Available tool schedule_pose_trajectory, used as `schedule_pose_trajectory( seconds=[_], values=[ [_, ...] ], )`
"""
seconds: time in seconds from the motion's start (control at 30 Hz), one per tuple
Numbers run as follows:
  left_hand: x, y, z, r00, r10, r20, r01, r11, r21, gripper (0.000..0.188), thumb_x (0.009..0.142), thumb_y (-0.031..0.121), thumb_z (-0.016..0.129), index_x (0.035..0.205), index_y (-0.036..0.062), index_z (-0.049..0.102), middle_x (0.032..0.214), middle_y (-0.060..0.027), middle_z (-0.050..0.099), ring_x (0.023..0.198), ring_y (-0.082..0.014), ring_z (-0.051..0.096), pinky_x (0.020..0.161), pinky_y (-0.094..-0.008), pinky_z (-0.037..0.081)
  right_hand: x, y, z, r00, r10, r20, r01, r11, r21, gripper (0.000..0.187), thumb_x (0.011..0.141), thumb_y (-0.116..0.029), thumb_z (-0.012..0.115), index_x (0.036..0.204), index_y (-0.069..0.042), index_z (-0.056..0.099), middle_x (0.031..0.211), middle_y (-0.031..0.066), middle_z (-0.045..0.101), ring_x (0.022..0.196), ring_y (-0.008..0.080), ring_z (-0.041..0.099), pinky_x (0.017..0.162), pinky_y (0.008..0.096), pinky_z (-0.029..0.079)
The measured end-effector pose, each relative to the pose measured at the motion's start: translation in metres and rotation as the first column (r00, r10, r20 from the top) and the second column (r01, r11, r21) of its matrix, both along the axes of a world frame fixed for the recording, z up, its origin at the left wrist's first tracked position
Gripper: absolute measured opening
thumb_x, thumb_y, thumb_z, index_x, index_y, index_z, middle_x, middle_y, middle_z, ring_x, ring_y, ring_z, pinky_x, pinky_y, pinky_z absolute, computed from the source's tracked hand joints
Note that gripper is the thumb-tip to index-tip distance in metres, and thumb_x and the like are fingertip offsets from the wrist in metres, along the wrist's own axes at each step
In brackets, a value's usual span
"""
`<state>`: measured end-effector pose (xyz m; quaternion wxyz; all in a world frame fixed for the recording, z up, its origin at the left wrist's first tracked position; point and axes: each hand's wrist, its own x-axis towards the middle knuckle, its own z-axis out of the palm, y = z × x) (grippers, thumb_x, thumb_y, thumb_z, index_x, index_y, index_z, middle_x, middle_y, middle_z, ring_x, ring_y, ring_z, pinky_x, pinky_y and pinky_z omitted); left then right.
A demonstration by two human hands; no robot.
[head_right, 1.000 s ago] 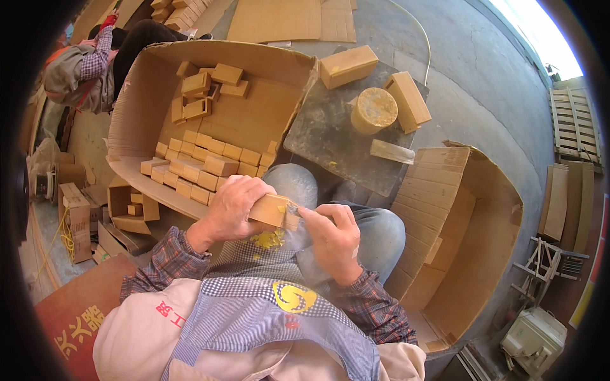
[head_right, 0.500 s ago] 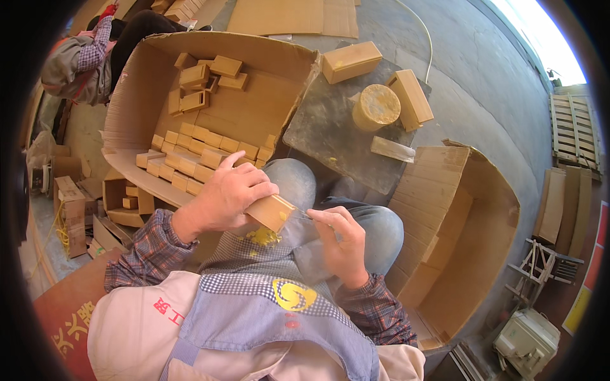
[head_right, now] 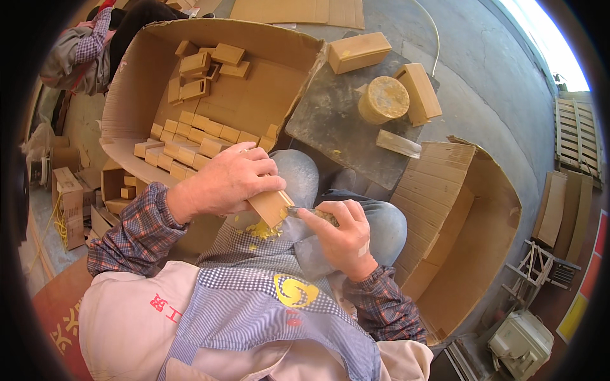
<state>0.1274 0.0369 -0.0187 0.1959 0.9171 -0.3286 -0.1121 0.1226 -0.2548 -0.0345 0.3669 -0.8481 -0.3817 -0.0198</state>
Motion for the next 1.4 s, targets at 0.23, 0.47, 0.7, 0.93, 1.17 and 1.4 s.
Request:
schedule_pose_trajectory(
  seconds=[0.23,0.47,0.7,0.93,1.17,1.4],
  values=[
    [0.001,0.001,0.0,1.0,-0.005,-0.005,0.005,1.0,-0.015,0.041,0.075,0.017,0.083,0.114,0.0172,0.069,0.106,-0.0022,0.065,0.108,-0.0254,0.064,0.103,-0.0435,0.051,0.004,-0.005,0.003,0.998,0.061,0.006,-0.061,0.998,-0.019,0.038,0.074,-0.001,0.077,0.109,-0.016,0.082,0.094,0.0036,0.065,0.082,0.0229,0.059,0.073,0.0367,0.049],
    [0.001,0.002,-0.003,0.995,-0.006,0.102,0.014,0.997,-0.074,0.021,0.084,0.014,0.068,0.105,0.0169,0.067,0.095,-0.0018,0.063,0.1,-0.022,0.064,0.089,-0.0386,0.052,0.008,-0.001,0.002,0.979,0.054,-0.198,-0.051,0.999,0.017,0.027,0.082,0.0,0.078,0.106,-0.013,0.082,0.091,0.0041,0.066,0.079,0.0231,0.058,0.07,0.0352,0.048],
    [0.001,0.002,-0.006,0.995,-0.011,0.096,0.018,0.997,-0.072,0.02,0.083,0.015,0.069,0.103,0.0167,0.066,0.095,-0.002,0.063,0.1,-0.0221,0.063,0.087,-0.0389,0.052,0.013,-0.002,0.003,0.989,0.11,-0.103,-0.11,0.994,0.014,0.029,0.08,-0.001,0.079,0.107,-0.014,0.082,0.091,0.0035,0.065,0.079,0.0232,0.058,0.069,0.0353,0.046],
    [0.002,0.002,-0.005,1.0,-0.015,0.004,0.015,0.999,-0.029,0.039,0.076,0.016,0.081,0.113,0.017,0.069,0.103,-0.003,0.065,0.105,-0.0256,0.065,0.099,-0.0422,0.052,0.017,-0.007,0.004,0.987,0.155,-0.034,-0.157,0.986,-0.053,0.037,0.075,-0.002,0.074,0.109,-0.016,0.081,0.094,0.0024,0.064,0.083,0.0228,0.058,0.076,0.0366,0.046],
    [0.003,0.001,-0.005,1.0,-0.021,0.013,0.022,0.999,-0.037,0.041,0.075,0.016,0.082,0.113,0.0173,0.069,0.104,-0.0029,0.065,0.105,-0.0255,0.064,0.097,-0.0413,0.052,0.022,-0.005,0.006,0.972,0.129,-0.196,-0.124,0.992,0.033,0.033,0.077,-0.004,0.075,0.107,-0.017,0.082,0.091,-0.0002,0.064,0.081,0.0206,0.057,0.076,0.0348,0.044],
    [0.003,0.0,-0.004,1.0,-0.025,0.009,0.025,0.999,-0.028,0.041,0.073,0.016,0.083,0.113,0.0174,0.07,0.104,-0.0024,0.065,0.105,-0.0254,0.064,0.096,-0.0412,0.053,0.031,-0.008,0.005,0.971,0.204,-0.125,-0.21,0.977,-0.032,0.03,0.079,-0.004,0.076,0.107,-0.016,0.082,0.091,-0.0004,0.065,0.083,0.0203,0.057,0.078,0.0347,0.043]
  ],
)
